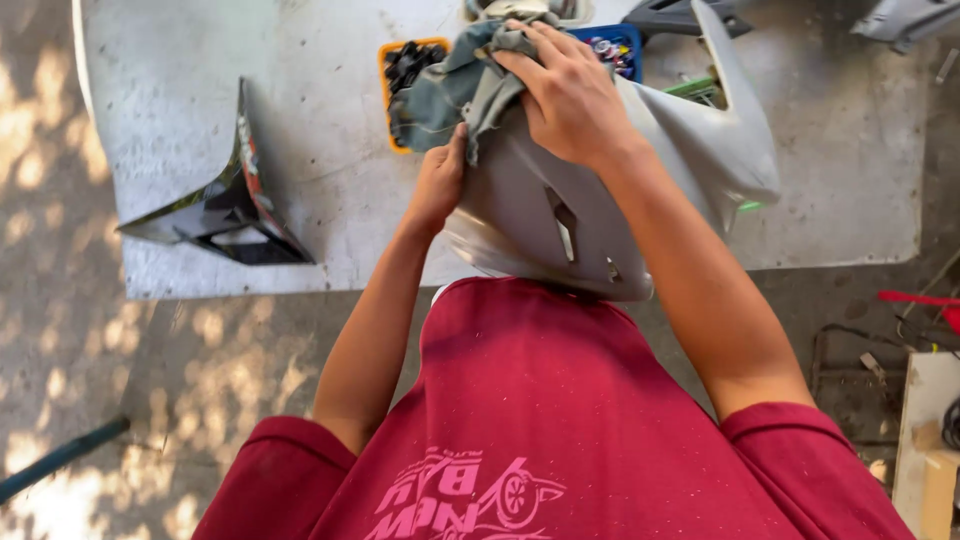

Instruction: The person wipes a dark motorcycle part with a cloth, then picks up a larger gray motorcycle part and wipes it thoroughly. The person handles the parts over a table with various small hardware items in containers.

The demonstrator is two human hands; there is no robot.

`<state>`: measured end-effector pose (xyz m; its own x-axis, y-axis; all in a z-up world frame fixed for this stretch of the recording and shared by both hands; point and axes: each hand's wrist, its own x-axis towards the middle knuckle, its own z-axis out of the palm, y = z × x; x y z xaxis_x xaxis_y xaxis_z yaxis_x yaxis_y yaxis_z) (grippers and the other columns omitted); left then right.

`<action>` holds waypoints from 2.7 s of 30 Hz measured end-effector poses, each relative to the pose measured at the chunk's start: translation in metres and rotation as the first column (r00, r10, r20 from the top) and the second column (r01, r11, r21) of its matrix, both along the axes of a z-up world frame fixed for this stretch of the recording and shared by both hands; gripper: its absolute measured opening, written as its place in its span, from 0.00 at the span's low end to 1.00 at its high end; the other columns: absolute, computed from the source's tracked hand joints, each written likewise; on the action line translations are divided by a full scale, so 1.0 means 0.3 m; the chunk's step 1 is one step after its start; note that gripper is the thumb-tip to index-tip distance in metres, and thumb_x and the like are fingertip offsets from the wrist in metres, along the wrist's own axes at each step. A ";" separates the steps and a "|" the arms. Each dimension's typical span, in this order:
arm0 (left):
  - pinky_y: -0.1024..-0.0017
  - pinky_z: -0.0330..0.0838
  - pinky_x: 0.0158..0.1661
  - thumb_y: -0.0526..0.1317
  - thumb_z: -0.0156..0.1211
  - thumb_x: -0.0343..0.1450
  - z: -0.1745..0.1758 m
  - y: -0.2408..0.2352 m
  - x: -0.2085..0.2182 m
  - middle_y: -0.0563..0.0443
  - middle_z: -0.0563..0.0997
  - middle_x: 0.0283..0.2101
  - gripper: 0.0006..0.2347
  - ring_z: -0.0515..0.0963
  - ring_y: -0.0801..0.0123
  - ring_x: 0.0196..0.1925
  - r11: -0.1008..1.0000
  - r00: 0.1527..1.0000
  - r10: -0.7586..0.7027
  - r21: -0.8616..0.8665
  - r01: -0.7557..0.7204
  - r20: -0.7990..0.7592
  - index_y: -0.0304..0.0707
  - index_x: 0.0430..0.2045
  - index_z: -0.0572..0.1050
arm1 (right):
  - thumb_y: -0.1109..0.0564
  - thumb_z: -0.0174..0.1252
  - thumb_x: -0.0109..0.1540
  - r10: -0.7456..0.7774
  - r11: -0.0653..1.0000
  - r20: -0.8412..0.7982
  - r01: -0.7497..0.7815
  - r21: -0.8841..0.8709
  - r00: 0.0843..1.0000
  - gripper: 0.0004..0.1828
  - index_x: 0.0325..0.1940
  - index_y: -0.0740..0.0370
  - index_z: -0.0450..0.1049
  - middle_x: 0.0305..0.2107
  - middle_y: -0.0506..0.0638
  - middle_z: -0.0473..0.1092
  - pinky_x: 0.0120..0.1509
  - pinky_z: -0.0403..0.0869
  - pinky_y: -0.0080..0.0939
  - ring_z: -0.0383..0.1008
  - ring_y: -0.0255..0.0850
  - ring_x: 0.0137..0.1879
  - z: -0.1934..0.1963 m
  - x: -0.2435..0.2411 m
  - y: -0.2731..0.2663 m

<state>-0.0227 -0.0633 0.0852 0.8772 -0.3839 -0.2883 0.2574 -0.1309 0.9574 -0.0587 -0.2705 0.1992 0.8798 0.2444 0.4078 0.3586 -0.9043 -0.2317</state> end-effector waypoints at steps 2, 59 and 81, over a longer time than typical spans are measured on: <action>0.77 0.58 0.26 0.58 0.47 0.75 0.038 -0.033 0.019 0.58 0.66 0.19 0.26 0.61 0.78 0.23 1.000 0.999 -0.004 0.030 0.005 -0.032 0.34 0.14 0.70 | 0.72 0.54 0.57 0.010 0.991 0.083 -0.021 0.135 0.996 0.25 0.59 0.68 0.75 0.55 0.61 0.70 0.60 0.68 0.53 0.69 0.59 0.57 0.060 -0.029 -0.011; 0.79 0.53 0.20 0.48 0.53 0.81 0.153 0.095 -0.026 0.62 0.61 0.12 0.25 0.56 0.80 0.16 0.985 0.939 0.156 0.029 -0.173 0.307 0.49 0.08 0.60 | 0.62 0.55 0.59 -0.614 0.542 -0.157 0.558 0.628 0.773 0.21 0.57 0.55 0.66 0.37 0.62 0.73 0.51 0.71 0.62 0.75 0.70 0.47 -0.045 -0.510 -0.046; 0.78 0.51 0.17 0.45 0.51 0.82 0.159 0.029 -0.021 0.59 0.55 0.08 0.28 0.53 0.79 0.12 0.975 0.877 0.108 0.122 -0.185 0.469 0.46 0.04 0.60 | 0.70 0.49 0.51 -0.382 0.923 0.201 0.381 0.042 0.902 0.33 0.61 0.65 0.76 0.58 0.65 0.71 0.77 0.55 0.61 0.65 0.62 0.71 -0.236 -0.530 -0.094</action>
